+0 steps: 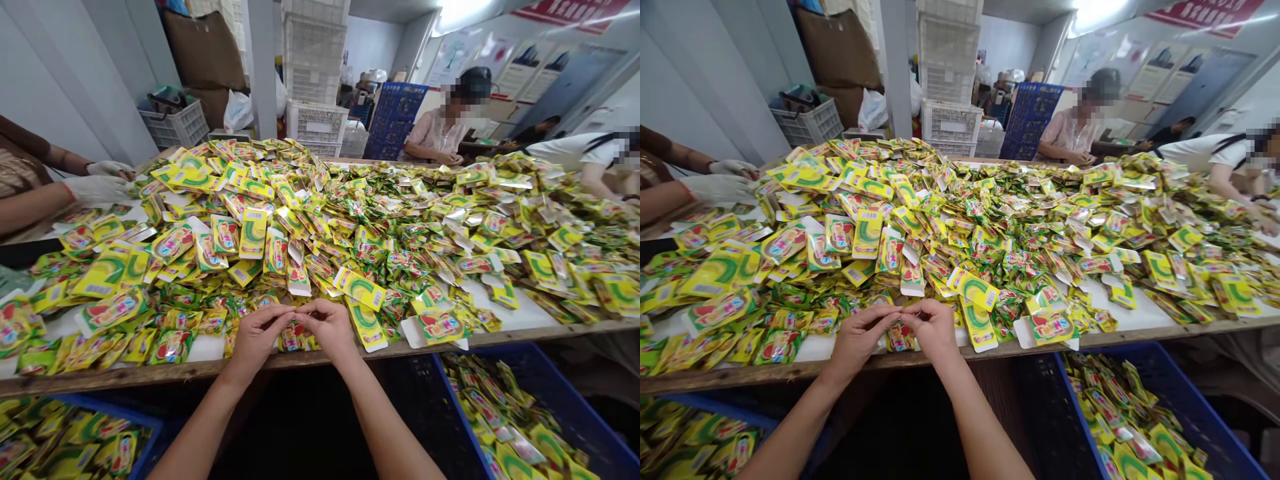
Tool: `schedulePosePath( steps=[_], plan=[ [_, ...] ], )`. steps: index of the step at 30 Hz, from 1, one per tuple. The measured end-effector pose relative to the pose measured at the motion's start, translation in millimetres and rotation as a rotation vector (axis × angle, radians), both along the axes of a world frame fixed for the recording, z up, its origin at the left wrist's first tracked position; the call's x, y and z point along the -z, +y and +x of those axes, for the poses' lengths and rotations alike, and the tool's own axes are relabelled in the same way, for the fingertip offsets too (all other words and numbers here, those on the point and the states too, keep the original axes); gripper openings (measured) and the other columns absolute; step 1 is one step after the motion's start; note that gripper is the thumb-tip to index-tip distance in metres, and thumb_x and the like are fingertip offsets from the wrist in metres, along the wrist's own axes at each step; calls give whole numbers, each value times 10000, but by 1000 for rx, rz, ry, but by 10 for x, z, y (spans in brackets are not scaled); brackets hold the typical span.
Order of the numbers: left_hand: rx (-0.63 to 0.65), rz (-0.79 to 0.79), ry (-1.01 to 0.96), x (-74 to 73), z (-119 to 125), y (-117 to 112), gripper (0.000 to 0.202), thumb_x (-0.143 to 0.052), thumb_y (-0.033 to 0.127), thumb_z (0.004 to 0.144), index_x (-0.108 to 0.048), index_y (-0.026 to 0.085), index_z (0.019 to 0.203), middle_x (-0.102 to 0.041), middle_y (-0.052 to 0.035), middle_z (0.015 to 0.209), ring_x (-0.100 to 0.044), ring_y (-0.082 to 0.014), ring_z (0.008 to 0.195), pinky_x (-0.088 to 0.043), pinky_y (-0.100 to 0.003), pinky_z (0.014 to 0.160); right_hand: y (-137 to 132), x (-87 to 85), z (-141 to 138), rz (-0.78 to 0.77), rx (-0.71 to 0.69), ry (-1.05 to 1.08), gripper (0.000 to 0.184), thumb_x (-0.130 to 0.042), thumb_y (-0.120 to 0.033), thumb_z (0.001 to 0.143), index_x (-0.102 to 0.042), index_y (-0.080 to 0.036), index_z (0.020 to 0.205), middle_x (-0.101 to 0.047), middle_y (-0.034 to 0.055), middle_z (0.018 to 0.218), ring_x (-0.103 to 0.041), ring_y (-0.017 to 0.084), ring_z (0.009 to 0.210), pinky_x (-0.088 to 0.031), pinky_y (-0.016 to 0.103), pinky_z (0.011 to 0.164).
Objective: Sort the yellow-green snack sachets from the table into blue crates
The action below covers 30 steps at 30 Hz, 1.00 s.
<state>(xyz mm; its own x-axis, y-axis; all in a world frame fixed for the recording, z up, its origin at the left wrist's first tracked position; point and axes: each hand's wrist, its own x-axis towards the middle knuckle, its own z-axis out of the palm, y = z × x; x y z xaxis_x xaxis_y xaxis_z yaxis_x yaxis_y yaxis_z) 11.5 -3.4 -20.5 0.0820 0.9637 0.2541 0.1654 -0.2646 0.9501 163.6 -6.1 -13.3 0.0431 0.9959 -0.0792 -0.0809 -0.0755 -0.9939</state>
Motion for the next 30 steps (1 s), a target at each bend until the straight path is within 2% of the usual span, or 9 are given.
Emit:
schedulePosePath(
  steps=[5, 14, 17, 20, 23, 25, 27, 28, 30],
  plan=[
    [32, 9, 18, 9, -56, -25, 167, -694, 253, 776, -758, 278, 928, -758, -26, 946, -690, -197, 888, -538, -304, 851, 7, -50, 14, -41, -55, -15, 174, -742, -318, 614, -719, -166, 694, -624, -2, 563, -545, 123, 475, -490, 243, 441],
    [27, 28, 35, 29, -66, -46, 189, -690, 240, 787, -745, 280, 963, -754, -15, 977, -703, -184, 895, -559, -299, 864, 17, -132, 51, 179, -76, -333, 69, -672, -232, 720, -709, -199, 672, -645, -3, 593, -582, 147, 558, -485, 267, 559],
    [24, 113, 88, 52, -91, -59, 187, -672, 222, 809, -741, 271, 976, -754, -19, 970, -699, -178, 904, -555, -310, 887, -68, -116, 77, 395, -51, -454, 66, -658, -223, 780, -716, -199, 758, -672, 26, 704, -608, 156, 665, -493, 275, 637],
    [111, 249, 161, 115, -150, -107, 250, -655, 190, 825, -713, 270, 1055, -727, -35, 1062, -678, -183, 982, -549, -321, 910, -230, -33, 61, 560, -29, -488, 137, -581, -193, 858, -712, -204, 895, -673, 64, 865, -626, 168, 817, -509, 290, 732],
    [176, 388, 247, 185, -207, -177, 388, -660, 141, 816, -645, 293, 1173, -640, -50, 1237, -626, -191, 1098, -521, -335, 964, -400, 45, 84, 635, -65, -609, 256, -484, -168, 906, -690, -227, 1047, -637, 100, 1054, -607, 188, 953, -509, 324, 803],
    [211, 464, 282, 202, -223, -217, 466, -632, 96, 828, -590, 311, 1239, -595, -55, 1288, -604, -182, 1127, -510, -330, 976, -463, 51, 229, 637, -98, -710, 276, -472, -206, 910, -684, -259, 1080, -625, 91, 1114, -602, 200, 977, -512, 336, 813],
    [264, 488, 305, 191, -221, -237, 500, -580, 67, 856, -542, 316, 1287, -600, -62, 1245, -603, -168, 1104, -518, -315, 948, -438, 17, 522, 576, 19, -837, 256, -467, -279, 907, -710, -270, 986, -651, 80, 1051, -613, 217, 936, -517, 352, 790],
    [293, 475, 334, 180, -214, -237, 504, -558, 67, 868, -522, 314, 1306, -605, -68, 1202, -604, -165, 1078, -523, -310, 923, -386, -9, 709, 484, 205, -947, 274, -449, -317, 909, -716, -270, 872, -672, 70, 952, -621, 221, 886, -516, 358, 771],
    [321, 426, 427, 161, -187, -223, 490, -517, 86, 893, -500, 308, 1329, -599, -76, 1081, -604, -164, 996, -530, -311, 864, -216, -62, 1091, 351, 443, -1022, 296, -448, -330, 894, -693, -165, 867, -650, 159, 883, -601, 304, 869, -478, 471, 758]
  ],
)
